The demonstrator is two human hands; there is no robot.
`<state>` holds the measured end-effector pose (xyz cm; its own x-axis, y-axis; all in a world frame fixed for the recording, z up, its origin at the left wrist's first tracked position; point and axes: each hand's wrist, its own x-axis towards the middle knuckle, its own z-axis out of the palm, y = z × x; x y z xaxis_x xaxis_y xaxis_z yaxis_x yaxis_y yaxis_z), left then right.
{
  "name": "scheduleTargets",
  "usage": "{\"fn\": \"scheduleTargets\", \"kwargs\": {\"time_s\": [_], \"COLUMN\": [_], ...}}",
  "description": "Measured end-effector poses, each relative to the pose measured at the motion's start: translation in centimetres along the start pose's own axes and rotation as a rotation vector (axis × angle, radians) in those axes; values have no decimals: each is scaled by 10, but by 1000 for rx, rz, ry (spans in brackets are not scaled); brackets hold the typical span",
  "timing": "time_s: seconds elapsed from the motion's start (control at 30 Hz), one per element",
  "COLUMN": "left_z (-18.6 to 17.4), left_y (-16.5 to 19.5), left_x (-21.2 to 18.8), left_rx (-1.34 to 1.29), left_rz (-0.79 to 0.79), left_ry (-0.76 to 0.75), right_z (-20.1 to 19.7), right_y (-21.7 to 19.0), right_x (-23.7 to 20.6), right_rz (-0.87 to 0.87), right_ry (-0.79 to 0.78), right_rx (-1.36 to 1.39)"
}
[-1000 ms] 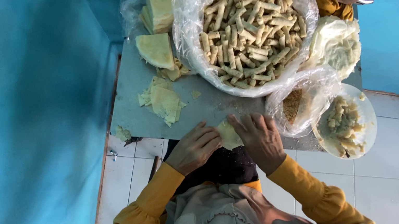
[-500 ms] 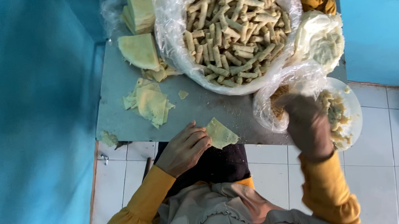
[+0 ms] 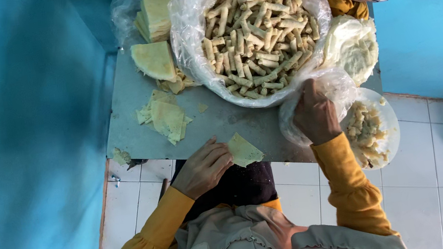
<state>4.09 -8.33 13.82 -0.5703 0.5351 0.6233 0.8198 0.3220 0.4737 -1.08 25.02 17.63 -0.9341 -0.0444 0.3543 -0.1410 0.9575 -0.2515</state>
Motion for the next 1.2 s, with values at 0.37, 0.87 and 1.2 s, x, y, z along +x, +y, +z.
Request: {"fn": "scheduleTargets", "kwargs": {"time_s": [0.37, 0.87, 1.2], "left_z": [-7, -15, -9], "left_y": [-4, 8, 24], "left_x": [-7, -11, -16], "left_rx": [24, 152, 361], "left_rz": [17, -78, -71], "left_ry": [-6, 86, 76], "right_z": [-38, -14, -7], "right_y": [-93, -107, -106], "right_x": [-20, -80, -88], "right_rz": [-141, -603, -549], "right_ry": [-227, -67, 8], "right_rx": [578, 232, 141]}}
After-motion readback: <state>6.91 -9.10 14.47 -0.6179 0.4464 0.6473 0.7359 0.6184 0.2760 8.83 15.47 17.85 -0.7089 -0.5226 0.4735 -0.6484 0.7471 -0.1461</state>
